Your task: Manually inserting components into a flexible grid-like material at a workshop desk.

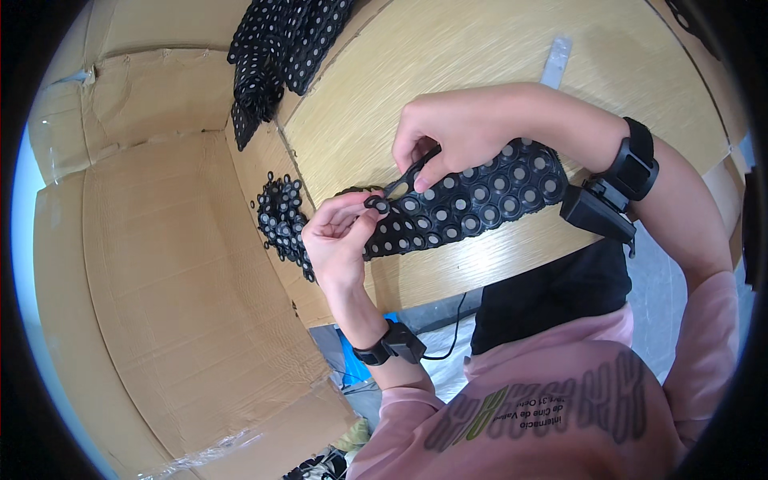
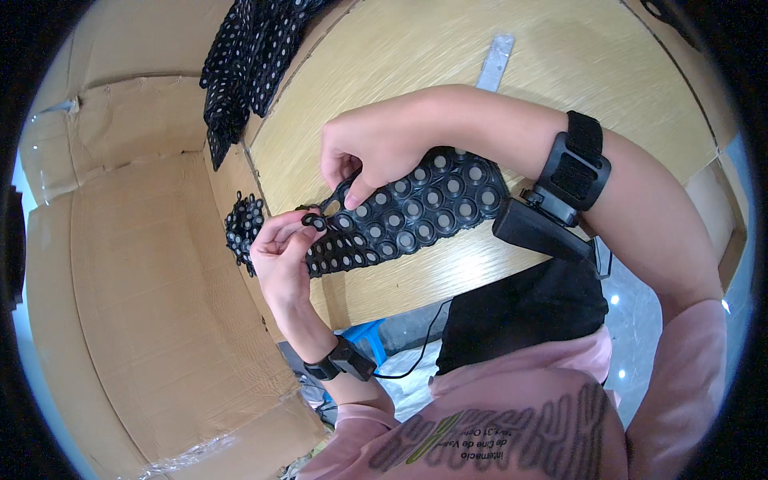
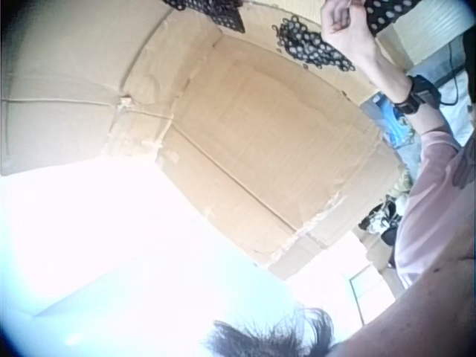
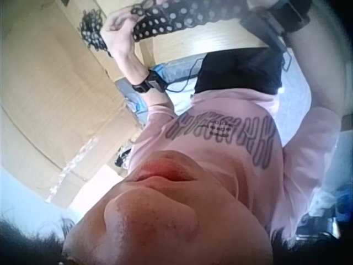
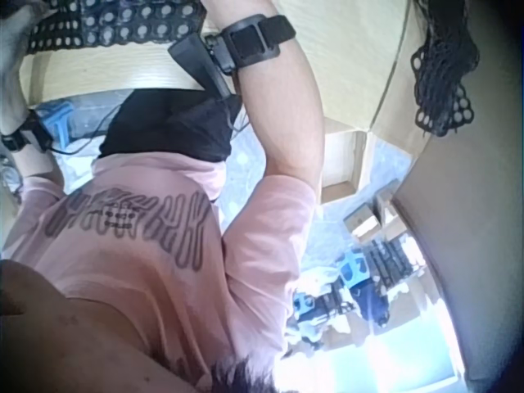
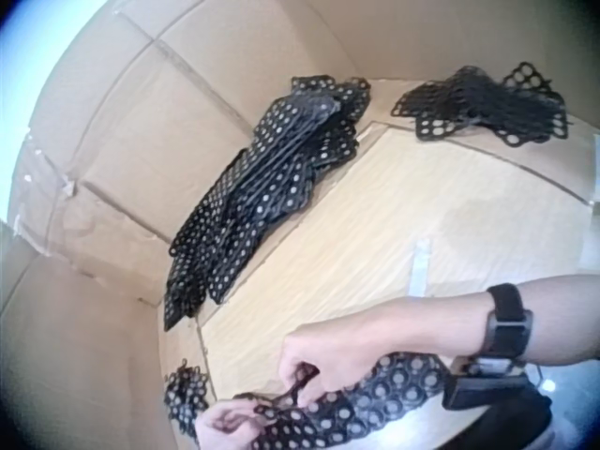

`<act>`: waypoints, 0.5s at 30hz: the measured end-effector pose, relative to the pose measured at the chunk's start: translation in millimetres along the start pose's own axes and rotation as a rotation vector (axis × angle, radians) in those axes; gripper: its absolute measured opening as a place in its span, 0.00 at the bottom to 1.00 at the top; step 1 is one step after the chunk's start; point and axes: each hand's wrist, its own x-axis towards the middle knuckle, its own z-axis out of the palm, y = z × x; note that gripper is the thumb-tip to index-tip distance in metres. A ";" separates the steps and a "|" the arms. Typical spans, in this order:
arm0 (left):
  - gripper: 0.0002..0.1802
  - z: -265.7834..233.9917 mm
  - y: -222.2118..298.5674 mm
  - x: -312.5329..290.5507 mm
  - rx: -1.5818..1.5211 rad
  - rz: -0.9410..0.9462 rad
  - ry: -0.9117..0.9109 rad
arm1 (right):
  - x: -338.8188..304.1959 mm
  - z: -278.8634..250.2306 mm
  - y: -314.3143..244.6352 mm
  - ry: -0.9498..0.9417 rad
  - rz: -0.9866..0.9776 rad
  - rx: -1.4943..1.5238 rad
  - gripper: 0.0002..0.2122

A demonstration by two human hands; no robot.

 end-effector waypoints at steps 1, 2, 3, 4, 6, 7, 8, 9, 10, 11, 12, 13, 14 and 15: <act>0.14 -0.2 0.5 0.0 0.005 0.003 0.000 | 0.2 0.0 -0.1 -0.002 -0.001 0.000 0.07; 0.15 -0.6 0.8 0.0 -0.004 0.007 -0.015 | 0.4 0.1 -0.2 -0.006 0.009 -0.012 0.06; 0.15 -0.9 1.0 0.2 -0.014 0.011 -0.032 | 0.4 0.1 -0.3 -0.008 0.020 -0.025 0.06; 0.15 -1.3 0.9 0.3 -0.015 0.012 -0.033 | 0.4 0.5 -0.6 -0.008 0.020 -0.027 0.06; 0.15 -2.2 -0.1 0.1 0.001 -0.019 -0.004 | 0.0 1.3 -1.1 0.020 0.010 0.005 0.06; 0.15 -2.8 -1.0 -0.2 -0.007 0.003 -0.023 | -0.2 1.5 -1.4 0.022 0.010 0.005 0.06; 0.15 -3.7 -2.1 -0.5 -0.003 0.004 -0.019 | -0.2 1.3 -1.6 0.015 0.011 -0.001 0.07; 0.15 -5.2 -3.2 -1.1 -0.001 0.001 -0.009 | -0.4 1.0 -1.8 0.008 0.011 -0.007 0.07; 0.15 -7.5 -4.2 -1.2 0.003 0.006 -0.016 | -0.7 0.2 -2.0 0.009 0.010 -0.008 0.07; 0.14 -10.8 -4.9 -1.4 0.015 0.010 -0.010 | -1.0 -0.7 -2.0 -0.008 0.017 -0.034 0.07; 0.14 -14.9 -5.7 -1.6 0.014 0.014 -0.005 | -1.8 -1.9 -1.9 -0.026 0.012 -0.068 0.07; 0.14 -20.9 -5.5 -1.9 0.028 0.026 0.064 | -2.7 -3.4 -1.8 -0.023 0.024 -0.061 0.07; 0.13 -28.6 -4.3 -2.4 0.034 0.027 0.152 | -3.4 -4.7 -1.5 -0.024 0.014 -0.073 0.07; 0.13 -38.1 -1.8 -4.3 0.092 -0.003 0.190 | -3.7 -5.6 -1.4 -0.026 0.004 -0.091 0.07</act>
